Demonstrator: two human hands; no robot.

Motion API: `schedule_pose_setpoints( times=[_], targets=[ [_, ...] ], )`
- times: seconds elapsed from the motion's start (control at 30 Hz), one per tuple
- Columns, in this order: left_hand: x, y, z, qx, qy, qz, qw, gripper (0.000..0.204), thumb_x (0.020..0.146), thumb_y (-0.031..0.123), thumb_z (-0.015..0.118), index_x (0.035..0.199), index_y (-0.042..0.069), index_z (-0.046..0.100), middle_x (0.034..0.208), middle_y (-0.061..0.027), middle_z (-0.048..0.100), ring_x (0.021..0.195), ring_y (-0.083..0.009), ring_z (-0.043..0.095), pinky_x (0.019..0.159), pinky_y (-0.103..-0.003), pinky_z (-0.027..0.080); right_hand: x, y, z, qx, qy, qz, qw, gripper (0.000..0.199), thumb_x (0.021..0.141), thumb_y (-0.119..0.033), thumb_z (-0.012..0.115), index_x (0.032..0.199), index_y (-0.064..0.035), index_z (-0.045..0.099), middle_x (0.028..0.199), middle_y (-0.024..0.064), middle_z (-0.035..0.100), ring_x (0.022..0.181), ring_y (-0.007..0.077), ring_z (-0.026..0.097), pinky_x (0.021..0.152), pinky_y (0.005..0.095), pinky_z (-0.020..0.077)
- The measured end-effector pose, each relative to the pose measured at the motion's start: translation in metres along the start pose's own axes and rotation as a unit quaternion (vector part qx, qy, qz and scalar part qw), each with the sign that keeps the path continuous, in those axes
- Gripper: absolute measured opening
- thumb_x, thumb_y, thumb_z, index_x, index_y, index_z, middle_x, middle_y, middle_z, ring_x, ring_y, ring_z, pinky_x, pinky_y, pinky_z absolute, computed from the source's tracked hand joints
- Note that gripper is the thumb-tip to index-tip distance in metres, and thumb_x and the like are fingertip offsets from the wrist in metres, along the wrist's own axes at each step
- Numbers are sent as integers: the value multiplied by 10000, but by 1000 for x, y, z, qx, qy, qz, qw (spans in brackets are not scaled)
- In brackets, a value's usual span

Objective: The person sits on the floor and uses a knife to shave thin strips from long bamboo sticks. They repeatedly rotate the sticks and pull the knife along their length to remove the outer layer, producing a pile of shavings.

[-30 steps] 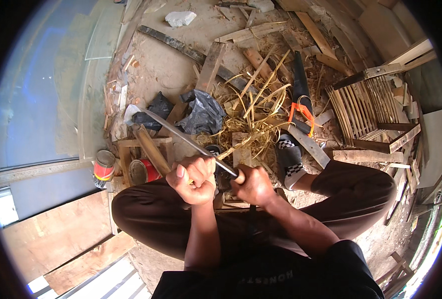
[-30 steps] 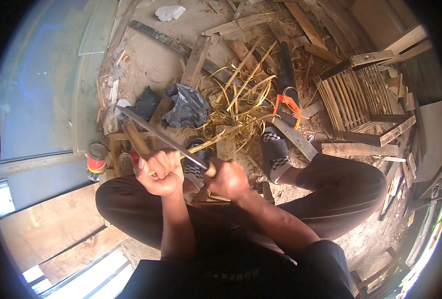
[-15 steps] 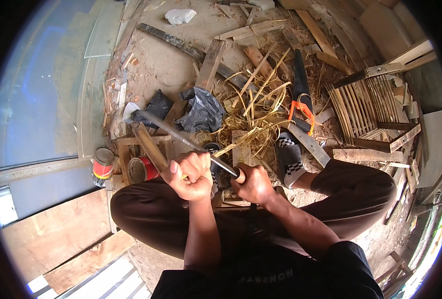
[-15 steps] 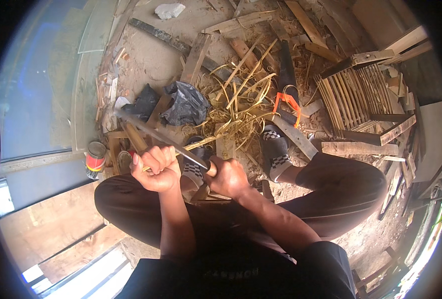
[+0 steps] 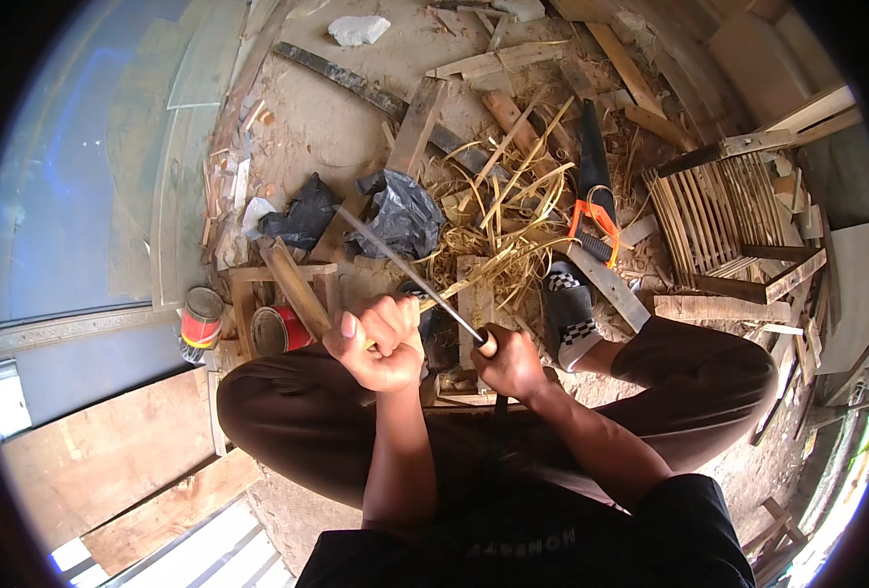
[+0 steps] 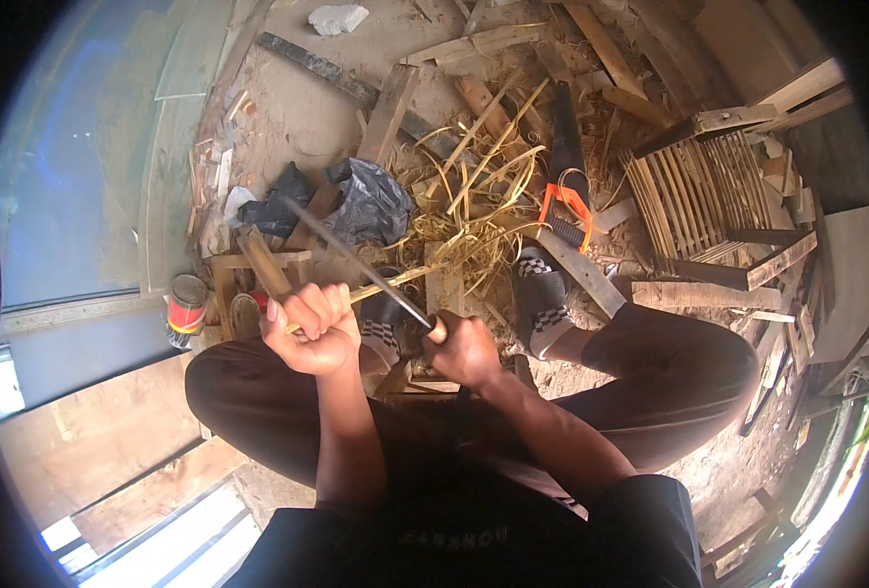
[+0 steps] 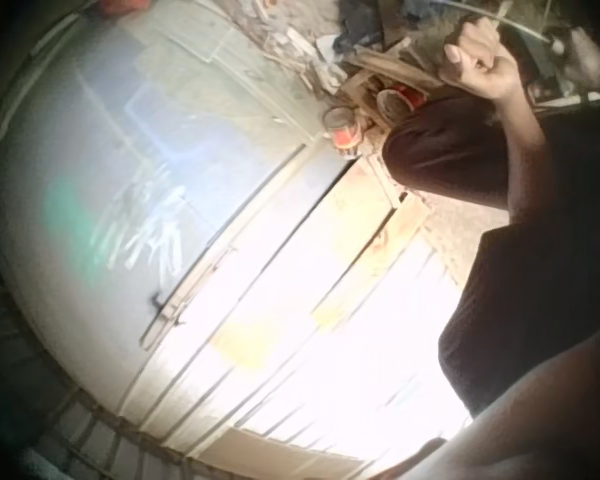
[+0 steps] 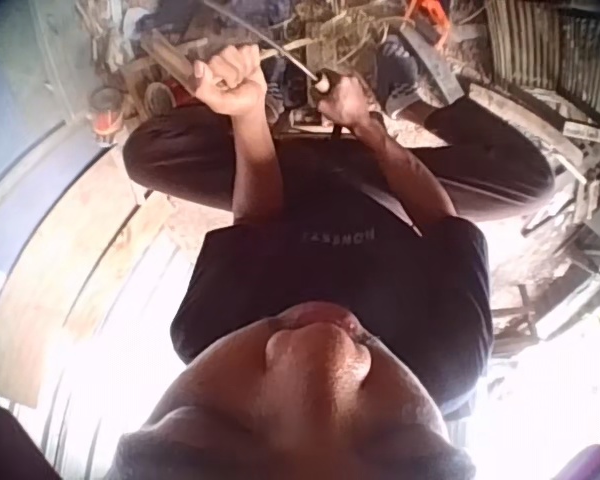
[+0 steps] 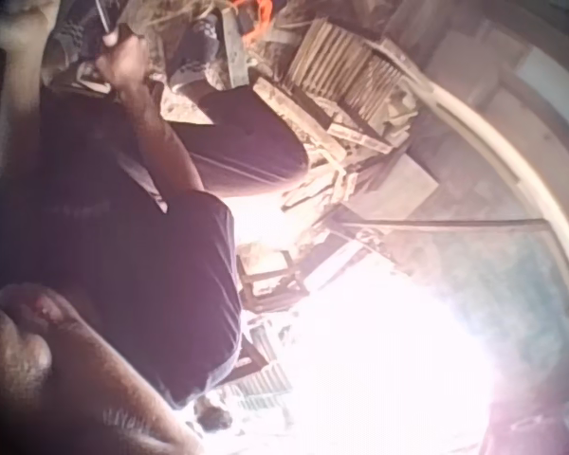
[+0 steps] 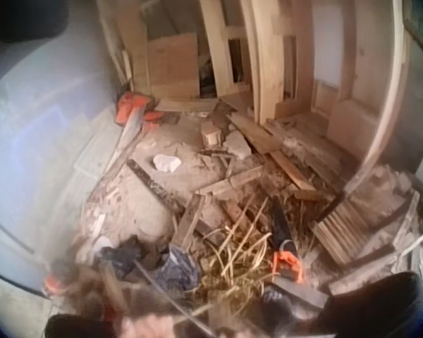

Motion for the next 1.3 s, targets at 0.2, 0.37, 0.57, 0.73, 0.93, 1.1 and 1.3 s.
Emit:
schedule_pose_setpoints(
  times=[0.2, 0.37, 0.57, 0.73, 0.93, 1.1, 1.3],
  targets=[
    [2, -1, 8, 4, -7, 0, 1000, 521, 1028, 333, 336, 552, 129, 275, 502, 15, 229, 458, -112, 135, 486, -307, 189, 9, 129, 23, -127, -48, 192, 972, 290, 897, -287, 573, 883, -40, 725, 850, 246, 704, 821, 441, 698, 766, 500, 568],
    [0, -2, 3, -9, -19, 11, 1000, 512, 1028, 315, 328, 554, 130, 273, 491, 16, 220, 449, -111, 138, 473, -300, 186, 3, 78, 5, -125, -44, 199, 971, 284, 889, -279, 579, 918, -36, 723, 892, 263, 700, 861, 447, 690, 814, 505, 557],
    [-2, -1, 7, 8, -15, 13, 1000, 515, 1024, 309, 345, 546, 126, 286, 499, 16, 226, 452, -114, 135, 471, -310, 183, 7, -12, -11, -2, -23, -33, 999, 191, 828, -217, 647, 912, -46, 655, 773, 238, 682, 735, 450, 672, 674, 516, 543],
    [4, 0, 5, 23, -23, 5, 999, 517, 1023, 322, 345, 547, 130, 284, 499, 14, 235, 460, -115, 139, 489, -304, 177, -5, 136, 13, -90, -24, 210, 973, 253, 791, -175, 666, 978, -10, 711, 863, 254, 700, 864, 400, 710, 754, 462, 562],
    [0, -5, 9, 13, -33, 21, 999, 520, 1026, 310, 368, 550, 130, 263, 496, 16, 228, 454, -110, 146, 477, -304, 178, -2, 96, 4, -98, -58, 165, 980, 234, 814, -206, 621, 920, -15, 705, 852, 271, 687, 895, 446, 680, 786, 496, 553],
    [-1, -1, 8, 19, -20, 10, 1000, 525, 1024, 342, 356, 550, 134, 273, 509, 14, 228, 468, -109, 135, 490, -304, 172, 0, 44, -2, 12, -2, 2, 1000, 166, 803, -155, 641, 843, 5, 656, 792, 276, 649, 815, 492, 628, 712, 499, 524],
    [6, 7, -1, -18, 14, 28, 999, 507, 1027, 275, 357, 551, 127, 260, 499, 16, 234, 461, -106, 138, 479, -302, 166, 1, 150, 12, -125, -45, 323, 937, 265, 818, -228, 617, 1008, -92, 741, 986, 299, 686, 1016, 403, 673, 894, 521, 522]
  ],
)
Point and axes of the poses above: each hand's wrist, its own x-axis towards the middle knuckle, its own z-axis out of the palm, y = z × x, the point moved 1 cm from there along x, towards the middle knuckle
